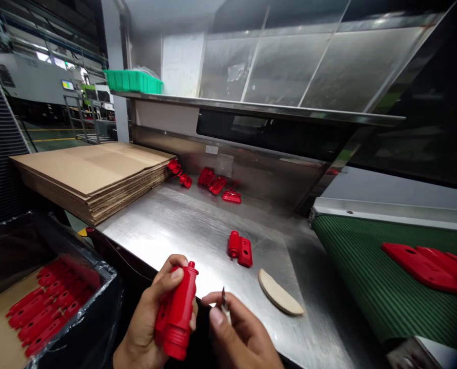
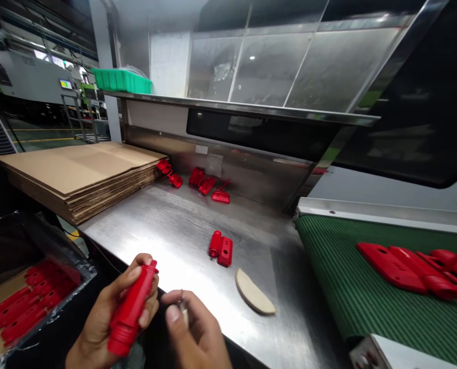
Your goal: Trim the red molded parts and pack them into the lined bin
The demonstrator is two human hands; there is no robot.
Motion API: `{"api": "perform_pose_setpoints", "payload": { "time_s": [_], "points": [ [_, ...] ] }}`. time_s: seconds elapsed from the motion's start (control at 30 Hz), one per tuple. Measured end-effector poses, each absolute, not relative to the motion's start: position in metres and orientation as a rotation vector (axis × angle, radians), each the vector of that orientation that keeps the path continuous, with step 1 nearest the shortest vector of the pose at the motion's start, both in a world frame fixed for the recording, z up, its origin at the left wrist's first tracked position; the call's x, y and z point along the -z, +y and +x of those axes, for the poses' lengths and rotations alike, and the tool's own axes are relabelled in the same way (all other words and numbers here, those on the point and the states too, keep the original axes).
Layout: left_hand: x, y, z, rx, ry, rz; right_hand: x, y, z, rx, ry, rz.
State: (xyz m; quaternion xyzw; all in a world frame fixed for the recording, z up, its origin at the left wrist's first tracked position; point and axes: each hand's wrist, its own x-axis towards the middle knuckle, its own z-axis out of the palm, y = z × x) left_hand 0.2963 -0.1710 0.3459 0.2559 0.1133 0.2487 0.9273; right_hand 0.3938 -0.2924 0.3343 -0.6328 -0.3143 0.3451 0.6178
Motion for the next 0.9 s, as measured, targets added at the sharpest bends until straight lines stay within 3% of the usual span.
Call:
{"api": "perform_pose_setpoints", "payload": {
  "time_s": [0.13,0.3,0.43,0.53,0.7,0.83,0.9],
  "points": [
    [-0.338,-0.167,0.294,-0.595,0.388,0.6,-0.309,-0.249,0.441,-0.088,-1.113,-2.168],
    [-0.331,-0.172,0.3,-0.64,0.716,0.393,-0.3,-0.21,0.453,0.203,-1.284,-2.327],
    [-0.341,-0.181,0.299,-0.572,0.729,0.373,-0.311,-0.273,0.472,0.409,-1.074,-2.427],
    [-0.354,-0.184,0.29,-0.459,0.552,0.52,-0.313,-0.327,0.507,0.372,-0.832,-2.538],
    [-0.357,-0.184,0.273,-0.339,0.27,0.759,-0.308,-0.355,0.517,0.118,-0.909,-2.431],
    [-0.343,-0.185,0.265,-0.165,0.162,0.787,-0.353,-0.335,0.447,0.071,-0.993,-1.985],
    [-0.338,-0.187,0.26,-0.156,0.247,0.86,-0.383,-0.314,0.406,-0.058,-1.345,-1.631]
  ]
}}
